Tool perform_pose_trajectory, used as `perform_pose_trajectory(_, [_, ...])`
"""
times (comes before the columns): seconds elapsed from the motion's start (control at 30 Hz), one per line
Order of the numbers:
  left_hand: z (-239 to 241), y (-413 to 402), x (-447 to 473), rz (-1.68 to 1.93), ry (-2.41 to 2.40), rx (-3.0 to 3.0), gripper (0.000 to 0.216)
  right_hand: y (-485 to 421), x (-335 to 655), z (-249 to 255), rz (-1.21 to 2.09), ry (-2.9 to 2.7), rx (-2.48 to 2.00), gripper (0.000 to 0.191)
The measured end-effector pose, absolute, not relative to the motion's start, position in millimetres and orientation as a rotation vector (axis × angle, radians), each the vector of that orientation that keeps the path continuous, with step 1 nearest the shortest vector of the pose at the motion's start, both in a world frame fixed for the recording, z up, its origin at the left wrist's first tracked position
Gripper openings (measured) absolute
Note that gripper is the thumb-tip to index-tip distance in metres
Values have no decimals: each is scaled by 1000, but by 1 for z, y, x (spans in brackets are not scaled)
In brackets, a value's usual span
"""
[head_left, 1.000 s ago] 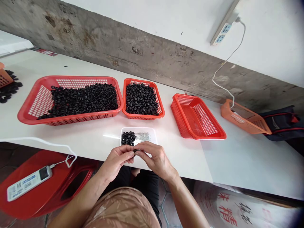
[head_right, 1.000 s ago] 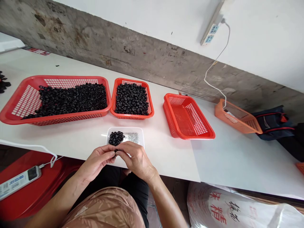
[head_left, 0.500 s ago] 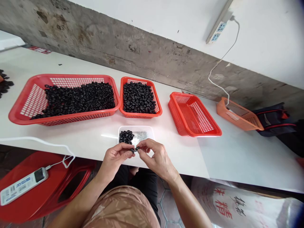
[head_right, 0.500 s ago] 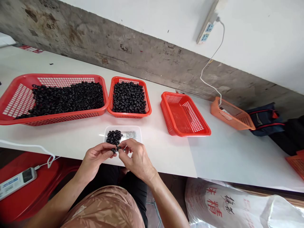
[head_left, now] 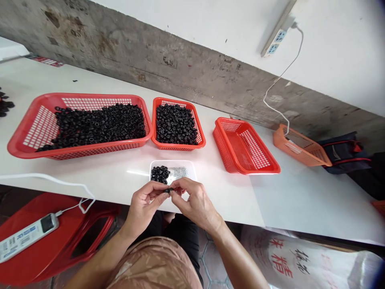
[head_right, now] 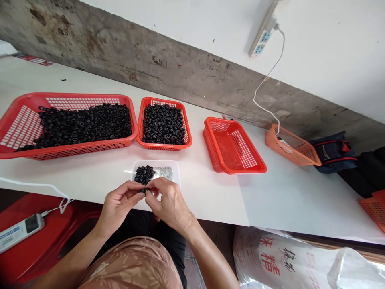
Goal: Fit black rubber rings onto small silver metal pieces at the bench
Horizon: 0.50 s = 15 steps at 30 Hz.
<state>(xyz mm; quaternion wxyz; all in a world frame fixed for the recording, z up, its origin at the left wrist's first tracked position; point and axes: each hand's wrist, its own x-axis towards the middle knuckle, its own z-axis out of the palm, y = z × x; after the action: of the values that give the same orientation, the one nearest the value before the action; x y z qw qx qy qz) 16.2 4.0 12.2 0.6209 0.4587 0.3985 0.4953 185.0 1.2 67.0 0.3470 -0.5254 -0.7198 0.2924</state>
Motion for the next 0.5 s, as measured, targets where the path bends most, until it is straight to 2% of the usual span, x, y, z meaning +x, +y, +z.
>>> perform_pose_trajectory(0.2, [14, 7, 21, 1151, 990, 837, 22, 2, 179, 62, 667, -1868, -1331, 12])
perform_pose_trajectory(0.5, [17, 8, 28, 1107, 974, 621, 25, -7, 173, 47, 94, -2095, -1302, 26])
